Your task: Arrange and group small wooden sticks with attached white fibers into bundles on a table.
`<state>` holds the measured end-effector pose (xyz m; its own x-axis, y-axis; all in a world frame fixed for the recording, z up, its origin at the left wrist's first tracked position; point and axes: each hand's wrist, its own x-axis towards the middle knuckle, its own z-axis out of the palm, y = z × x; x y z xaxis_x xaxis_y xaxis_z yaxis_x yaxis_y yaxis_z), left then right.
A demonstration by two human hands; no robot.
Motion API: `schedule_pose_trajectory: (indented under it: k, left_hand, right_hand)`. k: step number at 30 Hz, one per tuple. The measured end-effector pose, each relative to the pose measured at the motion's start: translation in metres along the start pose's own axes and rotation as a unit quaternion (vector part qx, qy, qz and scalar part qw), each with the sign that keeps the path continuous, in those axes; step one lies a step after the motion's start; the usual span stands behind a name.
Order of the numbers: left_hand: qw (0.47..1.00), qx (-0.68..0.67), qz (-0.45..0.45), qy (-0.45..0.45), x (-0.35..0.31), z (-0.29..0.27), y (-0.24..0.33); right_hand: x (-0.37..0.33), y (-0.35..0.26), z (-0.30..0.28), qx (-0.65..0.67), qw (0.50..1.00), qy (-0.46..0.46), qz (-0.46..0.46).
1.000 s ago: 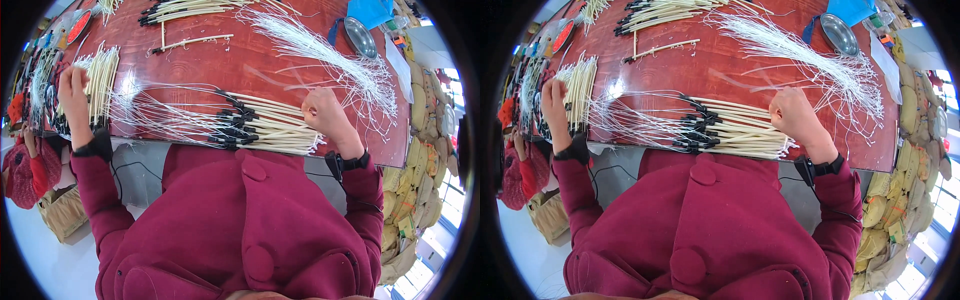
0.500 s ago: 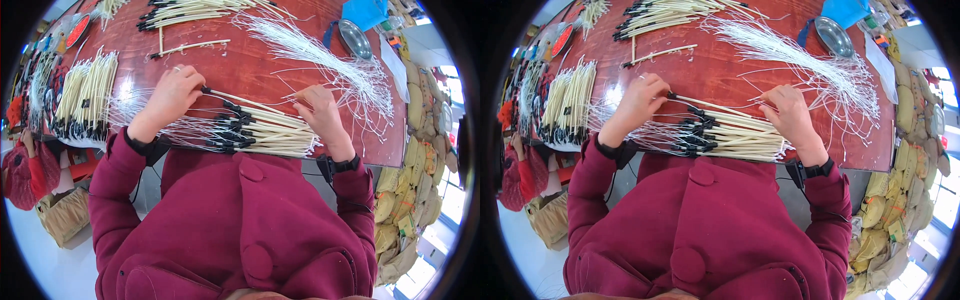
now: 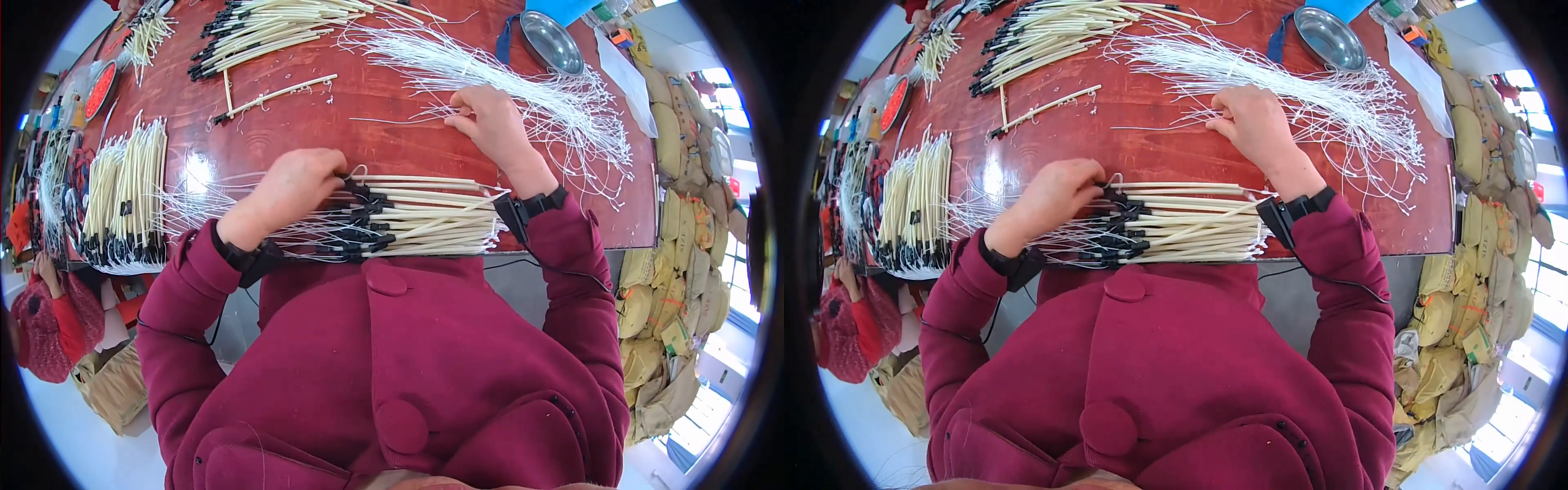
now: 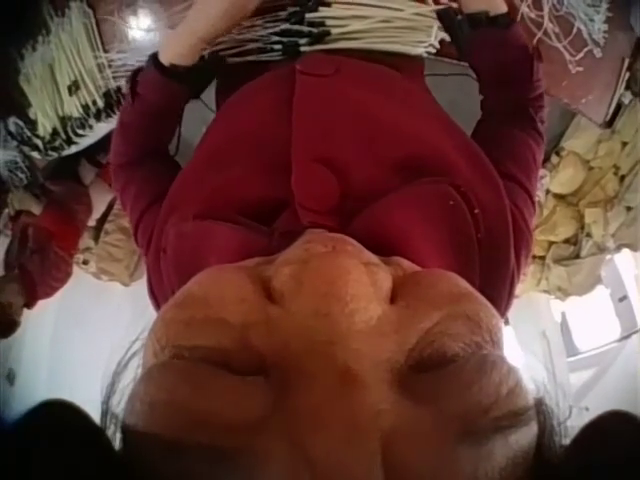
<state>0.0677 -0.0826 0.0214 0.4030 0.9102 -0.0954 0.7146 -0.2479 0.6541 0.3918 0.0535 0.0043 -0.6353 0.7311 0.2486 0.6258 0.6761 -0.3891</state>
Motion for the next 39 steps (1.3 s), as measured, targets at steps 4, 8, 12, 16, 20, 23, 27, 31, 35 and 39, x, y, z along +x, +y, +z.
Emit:
schedule_pose_trajectory:
  k: [4,8,12,16,20,23,27,31,35,39]
  left_hand:
    - [0.995,0.050,0.080,0.022,0.010,0.004,0.006]
    - [0.991,0.073,0.084,0.072,0.048,0.001,0.004]
    - [0.969,0.189,0.051,0.153,0.077,0.026,-0.009]
    - [0.973,0.193,0.103,0.070,0.075,0.024,-0.009]
    - [0.983,0.135,0.099,0.072,0.053,0.017,-0.002]
    - [0.987,0.156,0.022,0.033,0.043,0.012,-0.010]
    - [0.983,0.171,0.033,0.054,0.044,0.018,-0.013]
    - [0.986,0.152,0.019,0.059,0.047,0.018,-0.017]
    - [0.986,0.142,0.027,0.081,0.048,0.018,-0.013]
    - [0.986,0.163,0.008,0.041,0.052,0.019,-0.014]
  right_hand:
    - [-0.005,0.004,-0.008,-0.025,0.994,0.097,-0.047]
    - [-0.027,0.007,-0.017,-0.011,0.993,0.118,0.015]
    - [-0.041,-0.005,-0.024,-0.007,0.994,0.089,0.055]
    - [-0.044,-0.013,-0.024,0.002,0.997,0.070,0.045]
    - [-0.043,-0.016,-0.015,0.037,0.997,0.059,-0.012]
    - [-0.046,-0.032,0.000,0.043,0.996,0.044,-0.060]
    - [-0.056,-0.045,-0.002,0.030,0.995,-0.008,-0.098]
    - [-0.068,-0.044,-0.016,0.049,0.992,-0.071,-0.087]
    - [-0.072,-0.043,-0.015,0.037,0.995,-0.064,-0.061]
    - [-0.065,-0.042,-0.013,-0.004,0.999,-0.016,-0.045]
